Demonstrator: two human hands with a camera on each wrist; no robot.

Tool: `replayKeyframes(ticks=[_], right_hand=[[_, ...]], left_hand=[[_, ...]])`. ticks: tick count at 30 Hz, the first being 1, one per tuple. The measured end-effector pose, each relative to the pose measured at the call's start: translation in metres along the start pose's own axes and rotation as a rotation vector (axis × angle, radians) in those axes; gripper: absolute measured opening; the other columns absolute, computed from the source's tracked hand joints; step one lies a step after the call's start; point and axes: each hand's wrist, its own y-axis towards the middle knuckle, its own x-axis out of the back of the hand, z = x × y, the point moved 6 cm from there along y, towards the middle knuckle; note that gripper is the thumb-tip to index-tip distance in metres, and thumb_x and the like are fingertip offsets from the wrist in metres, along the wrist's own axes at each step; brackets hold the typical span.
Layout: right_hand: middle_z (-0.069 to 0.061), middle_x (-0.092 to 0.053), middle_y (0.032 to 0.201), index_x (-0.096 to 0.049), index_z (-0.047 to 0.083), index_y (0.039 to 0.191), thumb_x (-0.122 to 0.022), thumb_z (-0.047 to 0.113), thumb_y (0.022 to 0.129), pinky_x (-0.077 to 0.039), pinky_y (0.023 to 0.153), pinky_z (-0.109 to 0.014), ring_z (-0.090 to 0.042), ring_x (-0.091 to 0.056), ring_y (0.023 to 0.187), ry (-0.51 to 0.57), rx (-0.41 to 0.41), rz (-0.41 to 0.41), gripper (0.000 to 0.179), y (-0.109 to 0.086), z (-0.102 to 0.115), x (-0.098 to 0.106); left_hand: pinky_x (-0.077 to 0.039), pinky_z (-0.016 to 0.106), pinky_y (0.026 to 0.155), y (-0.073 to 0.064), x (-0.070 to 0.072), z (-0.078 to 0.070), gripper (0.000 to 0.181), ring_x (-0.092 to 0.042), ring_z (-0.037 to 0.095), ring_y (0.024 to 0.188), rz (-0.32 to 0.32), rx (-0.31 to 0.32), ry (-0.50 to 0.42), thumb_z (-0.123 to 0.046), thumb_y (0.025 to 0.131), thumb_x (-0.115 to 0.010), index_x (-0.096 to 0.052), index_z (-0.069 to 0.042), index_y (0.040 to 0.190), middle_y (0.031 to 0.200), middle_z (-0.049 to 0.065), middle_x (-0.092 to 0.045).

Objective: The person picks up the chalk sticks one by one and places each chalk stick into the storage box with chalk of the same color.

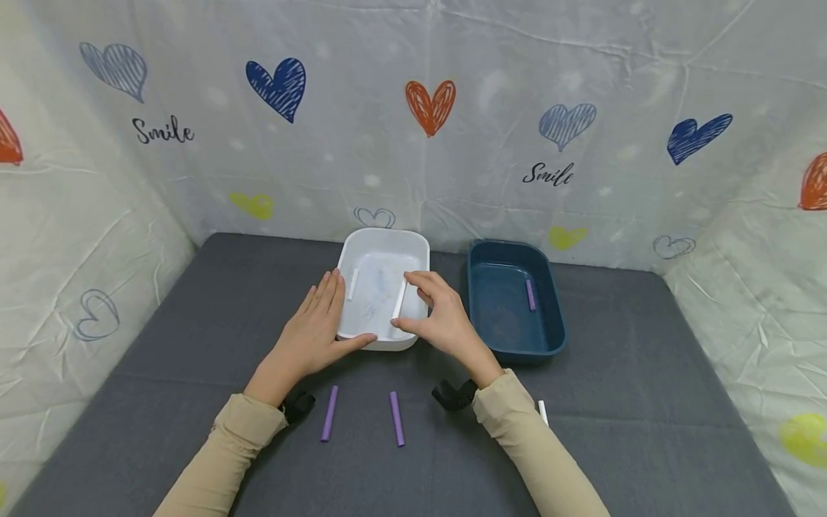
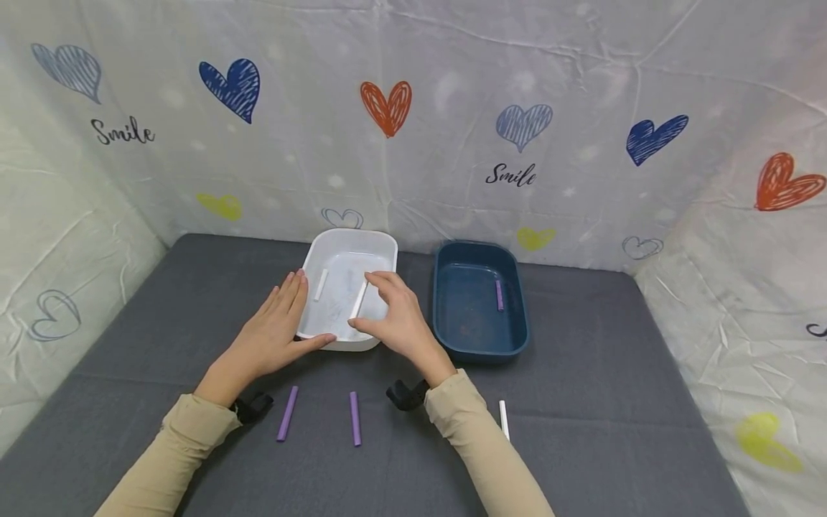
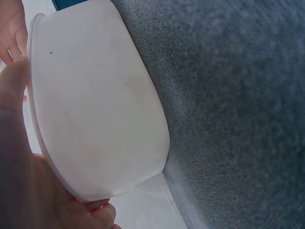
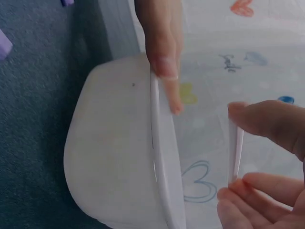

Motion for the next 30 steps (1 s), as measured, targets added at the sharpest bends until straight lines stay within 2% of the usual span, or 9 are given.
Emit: replayKeyframes(ticks=[6,16,23,30], right_hand=[[-0.009,-0.052,0.141,-0.054,0.003,0.141,-0.083,0.005,0.08,-0.041,0.106,-0.024,-0.02,-0.047,0.134,0.089,-0.028,0.004,0.068,0.013,-0.003,0.001],[-0.01,-0.053,0.141,-0.053,0.001,0.142,-0.082,0.008,0.082,-0.042,0.105,-0.022,-0.021,-0.049,0.132,0.087,-0.064,0.025,0.067,0.036,-0.01,-0.003],[-0.011,-0.054,0.142,-0.053,0.001,0.141,-0.082,0.01,0.081,-0.042,0.104,-0.02,-0.021,-0.051,0.131,0.117,-0.08,0.027,0.067,0.055,-0.021,-0.005],[-0.009,-0.054,0.142,-0.054,0.004,0.142,-0.08,0.012,0.084,-0.042,0.103,-0.019,-0.02,-0.051,0.131,0.22,-0.165,0.049,0.064,0.07,-0.032,-0.009]], left_hand=[[-0.009,0.051,0.121,0.001,0.0,-0.002,0.115,0.0,0.034,0.151,-0.012,-0.007,0.004,-0.074,0.088,-0.051,-0.005,0.008,0.155,0.163,0.024,-0.001],[-0.008,0.05,0.121,0.005,-0.002,-0.005,0.116,0.005,0.031,0.151,0.023,-0.004,0.003,-0.077,0.088,-0.048,-0.002,0.006,0.156,0.164,0.021,0.004],[-0.008,0.052,0.121,0.003,-0.001,-0.005,0.117,0.004,0.032,0.151,0.022,-0.004,0.001,-0.076,0.088,-0.049,-0.002,0.007,0.155,0.164,0.021,0.003],[-0.007,0.052,0.121,0.002,-0.002,-0.001,0.117,0.005,0.033,0.151,0.024,0.007,0.004,-0.076,0.088,-0.048,-0.001,0.007,0.155,0.164,0.021,0.004]])
